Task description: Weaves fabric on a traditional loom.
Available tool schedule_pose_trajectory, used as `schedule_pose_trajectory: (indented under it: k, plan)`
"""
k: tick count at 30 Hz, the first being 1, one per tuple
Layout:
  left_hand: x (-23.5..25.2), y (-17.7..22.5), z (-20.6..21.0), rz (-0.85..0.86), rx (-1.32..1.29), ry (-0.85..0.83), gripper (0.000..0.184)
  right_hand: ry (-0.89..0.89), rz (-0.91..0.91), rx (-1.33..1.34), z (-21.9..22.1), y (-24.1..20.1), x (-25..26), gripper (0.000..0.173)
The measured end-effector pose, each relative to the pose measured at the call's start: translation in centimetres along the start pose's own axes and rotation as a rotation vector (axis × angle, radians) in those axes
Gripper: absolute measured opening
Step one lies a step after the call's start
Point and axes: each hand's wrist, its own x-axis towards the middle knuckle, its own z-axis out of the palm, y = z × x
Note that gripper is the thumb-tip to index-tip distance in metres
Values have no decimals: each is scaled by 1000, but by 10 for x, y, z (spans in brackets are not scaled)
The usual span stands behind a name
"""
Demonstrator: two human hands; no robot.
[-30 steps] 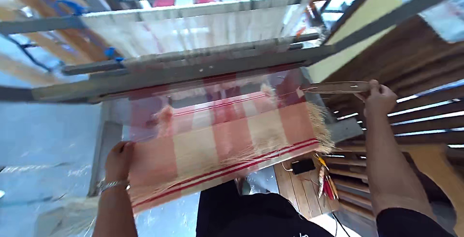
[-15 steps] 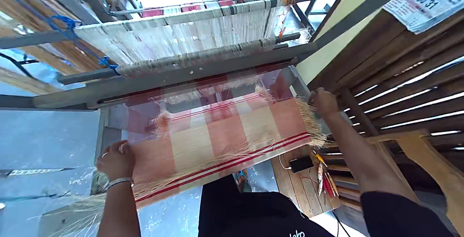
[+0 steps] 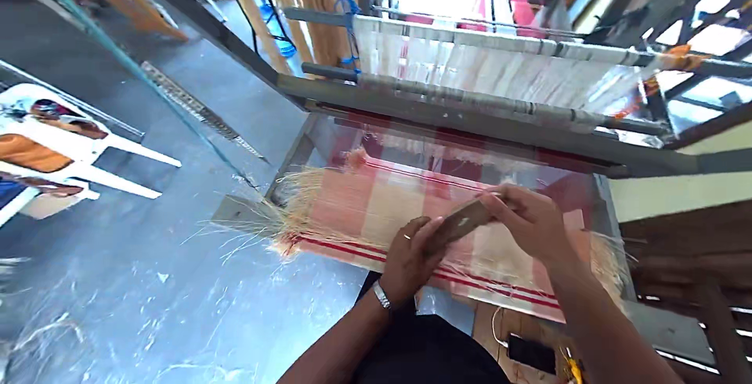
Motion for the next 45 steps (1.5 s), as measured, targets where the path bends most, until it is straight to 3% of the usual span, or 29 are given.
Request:
schedule_pose_trajectory:
  k: [3,5,8,11,18,25,33,45]
  plan:
    - [-3,-43,-38,-105,252,-152,57,87,27,-274,7,55,88,43]
    - [-12,-71,-56,-112,408,-195,56,145,122,-503,2,105,140,62]
    - [-27,-101,-70,-110,590,-274,47,198,183,-766,8,154,169,74]
    - [-43,-117,-66,-145,631,-344,42,186,231,-779,16,147,148,74]
    - [-67,-134,-48,-121,672,-118,47,246,185,-856,63,117,11,71]
    - [-67,-140,-45,-125,694,-131,48,171,325,-829,57,118,36,66]
    - [-68,-138,-42,-178,732,-187,51,82,374,-817,56,96,11,72]
    - [-68,-138,-44,-242,676,-287,54,101,371,-850,55,112,15,80]
